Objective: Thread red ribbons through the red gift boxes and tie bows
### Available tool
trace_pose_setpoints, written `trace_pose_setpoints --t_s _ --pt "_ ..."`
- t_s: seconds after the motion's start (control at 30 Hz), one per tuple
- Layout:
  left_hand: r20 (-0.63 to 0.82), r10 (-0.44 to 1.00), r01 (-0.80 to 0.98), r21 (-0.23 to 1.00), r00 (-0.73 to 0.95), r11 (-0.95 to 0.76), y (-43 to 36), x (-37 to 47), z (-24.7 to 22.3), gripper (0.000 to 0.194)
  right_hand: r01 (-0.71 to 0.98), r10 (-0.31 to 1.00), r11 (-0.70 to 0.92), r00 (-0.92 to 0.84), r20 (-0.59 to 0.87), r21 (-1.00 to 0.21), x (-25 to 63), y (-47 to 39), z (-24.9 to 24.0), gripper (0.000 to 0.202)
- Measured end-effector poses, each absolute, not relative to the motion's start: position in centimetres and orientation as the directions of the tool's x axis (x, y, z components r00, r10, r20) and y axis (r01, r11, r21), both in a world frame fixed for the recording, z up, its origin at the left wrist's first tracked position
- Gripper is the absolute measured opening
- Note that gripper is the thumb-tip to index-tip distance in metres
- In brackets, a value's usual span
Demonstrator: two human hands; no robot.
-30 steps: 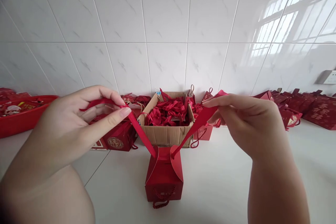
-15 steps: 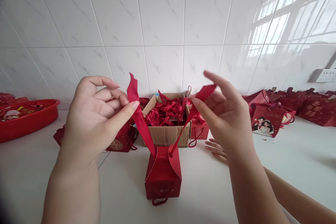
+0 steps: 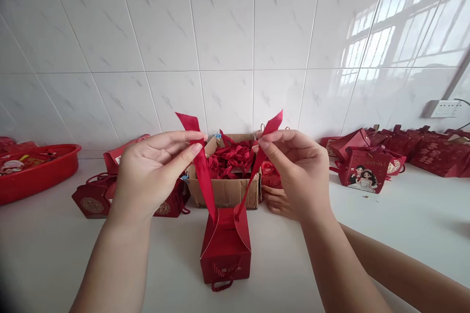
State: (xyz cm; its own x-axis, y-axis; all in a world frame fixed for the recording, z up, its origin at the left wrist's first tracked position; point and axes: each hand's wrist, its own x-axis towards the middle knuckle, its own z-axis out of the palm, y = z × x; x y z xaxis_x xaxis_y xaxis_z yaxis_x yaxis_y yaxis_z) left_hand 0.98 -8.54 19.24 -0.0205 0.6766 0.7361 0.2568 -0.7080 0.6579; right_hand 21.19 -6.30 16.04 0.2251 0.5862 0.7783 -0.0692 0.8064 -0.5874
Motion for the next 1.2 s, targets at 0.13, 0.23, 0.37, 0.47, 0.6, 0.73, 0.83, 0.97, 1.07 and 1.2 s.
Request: trace_pose_setpoints --t_s 0.13,0.23,0.37,0.47,0.6,0.73,0.83,0.97,1.07,1.2 --pt "0.748 0.663 0.255 0.648 -0.033 -0.718 -8.74 0.63 19.40 0.010 -0.034 0.540 0.837 0.213 0.814 -0.547 21.13 -6.49 16.03 0.017" --pt "0.740 0.672 0.220 0.660 -0.026 -0.718 -8.73 0.49 19.41 0.011 0.001 0.514 0.850 0.213 0.831 -0.526 21.07 -6.71 16.06 0.020" --pt "0.732 0.681 0.174 0.669 0.011 -0.723 -8.56 0.52 19.33 0.015 0.027 0.489 0.863 0.209 0.847 -0.505 21.03 -6.74 15.92 0.022" --pt "0.738 0.673 0.166 0.660 0.037 -0.733 -8.51 0.52 19.28 0.018 0.032 0.472 0.873 0.201 0.859 -0.487 21.16 -6.57 15.90 0.023" --pt "0.744 0.666 0.166 0.650 0.060 -0.741 -8.64 0.45 19.23 0.017 0.025 0.446 0.888 0.198 0.873 -0.459 21.39 -6.47 16.06 0.025" --pt "0.747 0.661 0.185 0.642 0.065 -0.744 -8.85 0.53 19.28 0.017 0.027 0.444 0.889 0.195 0.875 -0.457 21.45 -6.60 16.20 0.026" --pt "0.755 0.652 0.214 0.627 0.068 -0.749 -8.95 0.67 19.32 0.016 0.013 0.446 0.889 0.199 0.873 -0.457 21.44 -6.71 16.26 0.025" --pt "0.780 0.624 0.215 0.601 0.055 -0.770 -8.87 0.84 19.20 0.018 -0.013 0.458 0.885 0.205 0.865 -0.466 21.51 -6.84 16.26 0.022" --pt "0.800 0.597 0.194 0.577 0.059 -0.793 -8.76 1.05 19.08 0.018 -0.025 0.490 0.869 0.199 0.849 -0.495 21.51 -6.91 16.15 0.022" --pt "0.804 0.589 0.166 0.571 0.088 -0.804 -8.78 1.43 19.01 0.021 -0.040 0.528 0.847 0.167 0.833 -0.530 21.35 -6.98 16.08 0.022"
